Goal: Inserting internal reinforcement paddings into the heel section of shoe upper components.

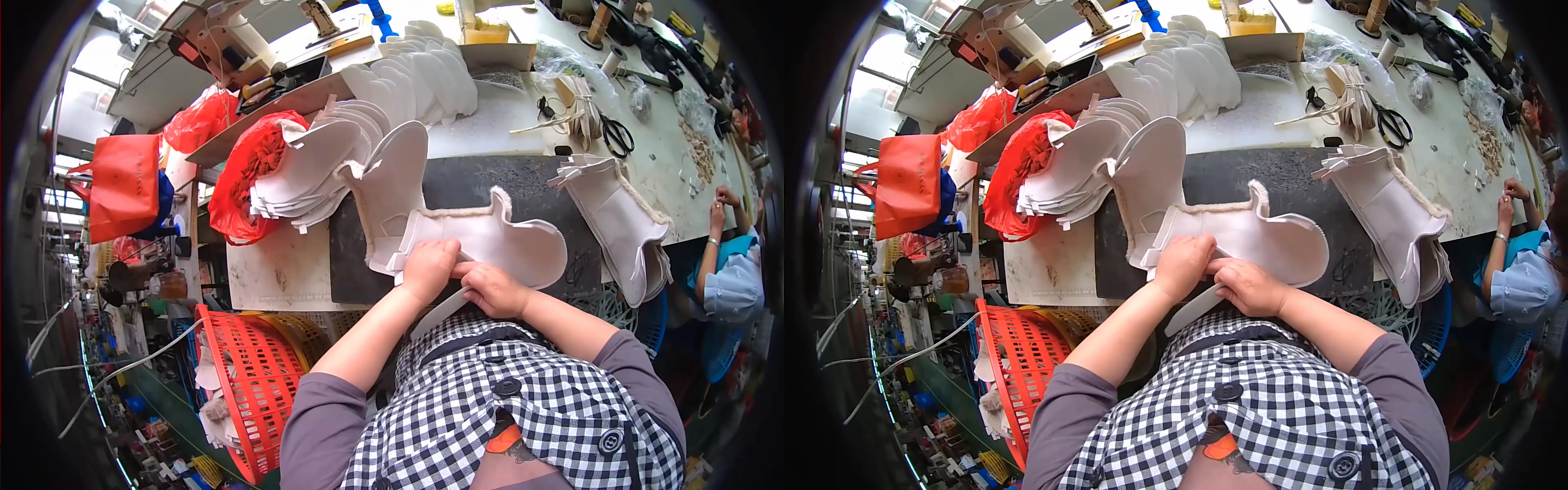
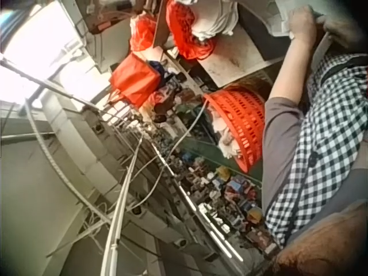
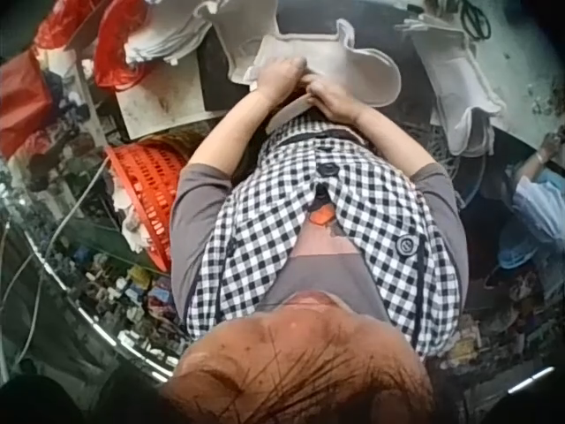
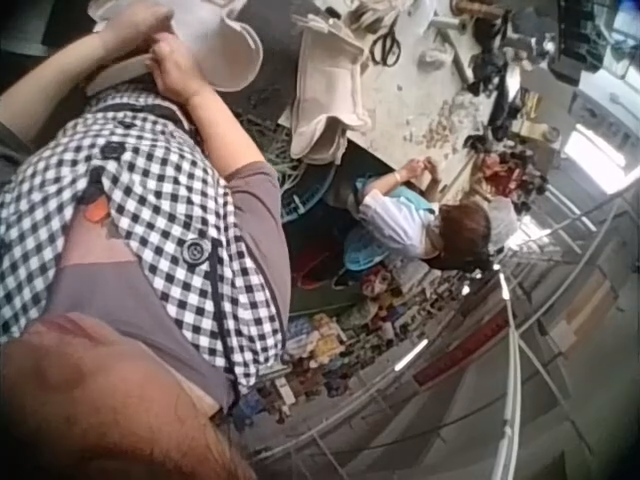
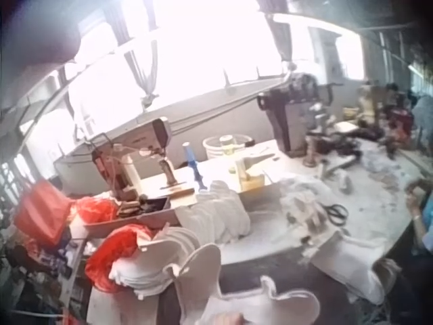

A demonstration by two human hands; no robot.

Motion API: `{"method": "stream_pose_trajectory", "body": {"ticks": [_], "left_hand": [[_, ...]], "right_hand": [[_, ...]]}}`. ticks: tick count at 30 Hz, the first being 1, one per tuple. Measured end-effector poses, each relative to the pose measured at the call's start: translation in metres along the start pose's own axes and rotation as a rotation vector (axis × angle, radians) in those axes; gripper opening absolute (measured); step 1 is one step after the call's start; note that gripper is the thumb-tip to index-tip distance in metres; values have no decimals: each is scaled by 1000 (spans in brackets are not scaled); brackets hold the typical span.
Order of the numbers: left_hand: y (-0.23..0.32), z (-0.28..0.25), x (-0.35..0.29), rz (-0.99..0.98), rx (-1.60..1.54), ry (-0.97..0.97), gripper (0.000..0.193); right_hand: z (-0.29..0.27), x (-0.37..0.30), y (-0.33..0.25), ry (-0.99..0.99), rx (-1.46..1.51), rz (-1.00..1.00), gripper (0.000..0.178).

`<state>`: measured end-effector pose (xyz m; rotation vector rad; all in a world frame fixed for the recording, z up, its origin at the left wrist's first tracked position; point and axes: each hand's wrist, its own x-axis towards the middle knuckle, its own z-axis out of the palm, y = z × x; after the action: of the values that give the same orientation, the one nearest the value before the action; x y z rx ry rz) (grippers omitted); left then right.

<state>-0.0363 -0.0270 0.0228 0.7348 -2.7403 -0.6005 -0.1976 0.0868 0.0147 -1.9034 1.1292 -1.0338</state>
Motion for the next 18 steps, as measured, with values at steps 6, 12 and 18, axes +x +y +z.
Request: {"method": "stream_pose_trajectory", "body": {"ticks": [6,12,18], "left_hand": [[20,-27,38,-133,-77,76,9],[12,-64,58,-73,-91,437,9],[75,-59,-14,648,-338,135,28]], "right_hand": [[19,-11,6,-162,-344,100,18],[9,-16,15,90,169,410,38],[-2,-6,18,632,1163,468,39]]}}
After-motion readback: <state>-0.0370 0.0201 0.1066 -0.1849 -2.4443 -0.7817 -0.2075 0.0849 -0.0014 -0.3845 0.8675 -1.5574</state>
